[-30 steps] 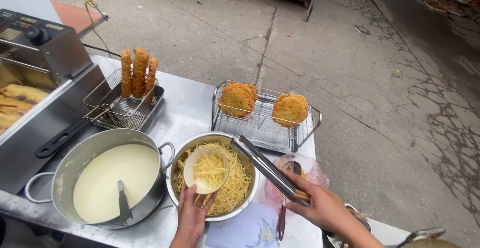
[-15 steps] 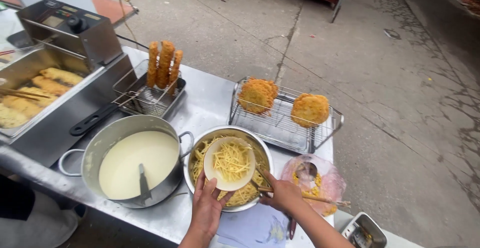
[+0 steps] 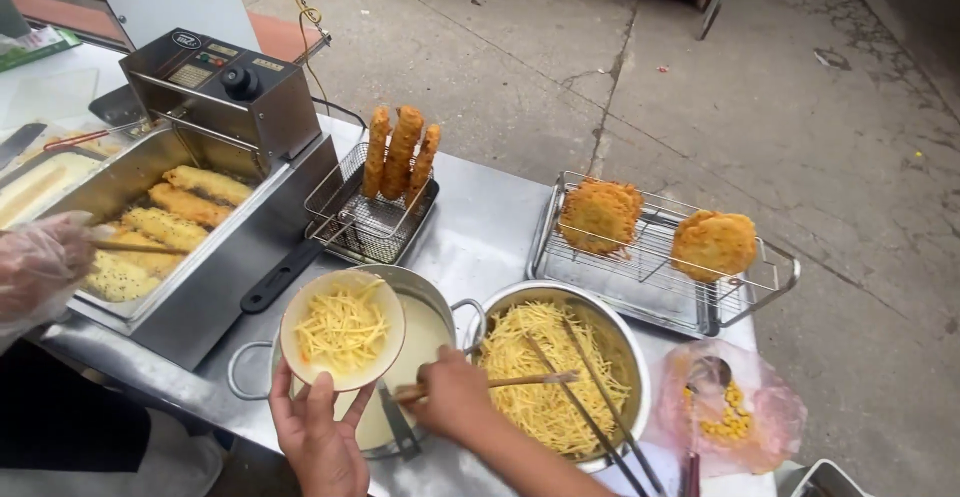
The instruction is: Frying corn cakes in a large pan, flipping them for even cooking, and adding fresh batter to the oil.
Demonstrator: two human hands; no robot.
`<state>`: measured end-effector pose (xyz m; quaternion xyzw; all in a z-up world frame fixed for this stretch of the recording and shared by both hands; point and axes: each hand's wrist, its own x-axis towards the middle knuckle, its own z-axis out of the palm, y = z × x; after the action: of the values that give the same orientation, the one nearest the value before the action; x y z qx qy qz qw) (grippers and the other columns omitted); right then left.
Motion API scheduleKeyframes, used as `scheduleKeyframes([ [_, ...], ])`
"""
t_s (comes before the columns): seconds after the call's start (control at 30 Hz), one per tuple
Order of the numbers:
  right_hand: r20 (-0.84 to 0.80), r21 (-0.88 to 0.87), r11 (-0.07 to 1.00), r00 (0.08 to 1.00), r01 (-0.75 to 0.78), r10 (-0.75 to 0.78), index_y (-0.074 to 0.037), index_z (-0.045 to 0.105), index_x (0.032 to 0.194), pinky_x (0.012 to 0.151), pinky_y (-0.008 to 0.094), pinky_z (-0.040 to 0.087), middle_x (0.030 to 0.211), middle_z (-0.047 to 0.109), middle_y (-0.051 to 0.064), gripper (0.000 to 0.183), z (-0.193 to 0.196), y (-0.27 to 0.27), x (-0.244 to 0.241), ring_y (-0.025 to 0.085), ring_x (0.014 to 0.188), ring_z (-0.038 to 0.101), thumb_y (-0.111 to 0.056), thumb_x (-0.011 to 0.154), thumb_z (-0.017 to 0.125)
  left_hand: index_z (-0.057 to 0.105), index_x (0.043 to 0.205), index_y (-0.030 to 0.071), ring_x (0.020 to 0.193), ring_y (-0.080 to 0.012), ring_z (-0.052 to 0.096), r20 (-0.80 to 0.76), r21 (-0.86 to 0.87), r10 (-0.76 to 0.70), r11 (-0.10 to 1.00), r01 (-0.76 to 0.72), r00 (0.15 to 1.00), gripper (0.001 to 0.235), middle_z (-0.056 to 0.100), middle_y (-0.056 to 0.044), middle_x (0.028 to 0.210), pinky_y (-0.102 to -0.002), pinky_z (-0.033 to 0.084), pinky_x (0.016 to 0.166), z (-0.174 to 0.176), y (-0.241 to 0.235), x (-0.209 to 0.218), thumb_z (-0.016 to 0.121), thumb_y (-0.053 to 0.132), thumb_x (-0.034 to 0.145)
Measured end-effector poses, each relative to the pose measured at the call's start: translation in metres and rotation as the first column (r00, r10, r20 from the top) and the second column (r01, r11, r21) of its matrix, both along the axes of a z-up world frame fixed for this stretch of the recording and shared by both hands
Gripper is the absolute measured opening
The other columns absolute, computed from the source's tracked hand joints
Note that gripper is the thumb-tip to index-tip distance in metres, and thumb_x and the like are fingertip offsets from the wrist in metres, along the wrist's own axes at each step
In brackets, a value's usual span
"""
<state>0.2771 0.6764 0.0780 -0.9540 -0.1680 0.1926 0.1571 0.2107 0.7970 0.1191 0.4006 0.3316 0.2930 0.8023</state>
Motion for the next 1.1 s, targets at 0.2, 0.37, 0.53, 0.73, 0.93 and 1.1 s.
scheduleKeyframes([
  [0.2, -0.227, -0.457, 0.859, 0.964, -0.232, 0.140, -0.013, 0.069, 0.123, 0.088, 0.038, 0.049, 0.118, 0.071, 0.012, 0.037, -0.009, 0.062, 0.035, 0.031, 0.108, 0.065, -0.035, 0.099, 0.053, 0.043, 0.148, 0.016, 0.127, -0.0292, 0.057, -0.056, -0.069, -0.054, 0.996, 0.050, 0.997, 0.066, 0.054, -0.009, 0.144, -0.061, 0.056, 0.092, 0.009, 0.036, 0.013, 0.060, 0.018, 0.084],
  [0.37, -0.089, -0.459, 0.880, 0.992, -0.124, 0.094, -0.018, 0.055, 0.134, 0.074, 0.043, 0.058, 0.107, 0.071, 0.006, 0.041, 0.022, -0.006, 0.046, 0.029, 0.096, 0.071, -0.011, 0.093, 0.057, 0.046, 0.146, 0.016, 0.130, -0.0280, 0.057, -0.078, -0.063, -0.087, 0.995, 0.082, 0.993, 0.066, 0.055, -0.009, 0.141, -0.062, 0.055, 0.096, 0.014, 0.058, 0.015, 0.061, 0.019, 0.082],
  [0.53, 0.065, -0.619, 0.736, 0.916, -0.274, 0.396, -0.015, 0.042, 0.152, 0.049, 0.040, 0.047, 0.083, 0.071, 0.000, 0.052, 0.025, -0.033, 0.017, 0.027, 0.070, 0.071, -0.013, 0.101, 0.051, 0.045, 0.146, 0.016, 0.129, -0.0274, 0.057, -0.104, -0.096, -0.100, 0.991, 0.090, 0.990, 0.062, 0.056, -0.009, 0.140, -0.061, 0.056, 0.096, 0.011, 0.058, 0.020, 0.060, 0.017, 0.086],
  [0.73, 0.042, -0.535, 0.826, 0.971, -0.178, 0.236, -0.023, 0.042, 0.147, 0.052, 0.039, 0.045, 0.080, 0.067, 0.000, 0.064, 0.061, -0.038, 0.022, 0.024, 0.071, 0.066, -0.001, 0.088, 0.052, 0.049, 0.143, 0.016, 0.127, -0.0302, 0.059, -0.099, -0.089, -0.115, 0.990, 0.106, 0.988, 0.058, 0.058, -0.012, 0.136, -0.060, 0.058, 0.092, -0.002, 0.056, 0.022, 0.062, 0.015, 0.087],
  [0.93, -0.398, -0.156, 0.959, 0.873, 0.237, -0.281, -0.038, 0.070, 0.131, 0.066, 0.026, 0.048, 0.090, 0.072, -0.006, 0.047, 0.101, -0.055, 0.030, 0.009, 0.065, 0.065, -0.027, 0.085, 0.067, 0.050, 0.145, 0.017, 0.132, -0.0258, 0.056, -0.094, -0.040, -0.093, 0.995, 0.089, 0.991, 0.062, 0.058, -0.015, 0.134, -0.059, 0.059, 0.092, -0.007, 0.064, 0.025, 0.066, 0.012, 0.085],
  [1.1, -0.626, 0.108, 0.910, 0.739, 0.400, -0.250, -0.021, 0.075, 0.133, 0.045, 0.020, 0.036, 0.055, 0.053, -0.002, 0.044, 0.098, -0.089, 0.037, 0.006, 0.044, 0.048, -0.010, 0.091, 0.070, 0.048, 0.147, 0.017, 0.131, -0.0317, 0.056, -0.091, 0.151, -0.034, 0.987, 0.048, 0.995, 0.068, 0.047, -0.021, 0.138, -0.056, 0.060, 0.090, -0.017, 0.075, 0.027, 0.070, 0.007, 0.084],
])
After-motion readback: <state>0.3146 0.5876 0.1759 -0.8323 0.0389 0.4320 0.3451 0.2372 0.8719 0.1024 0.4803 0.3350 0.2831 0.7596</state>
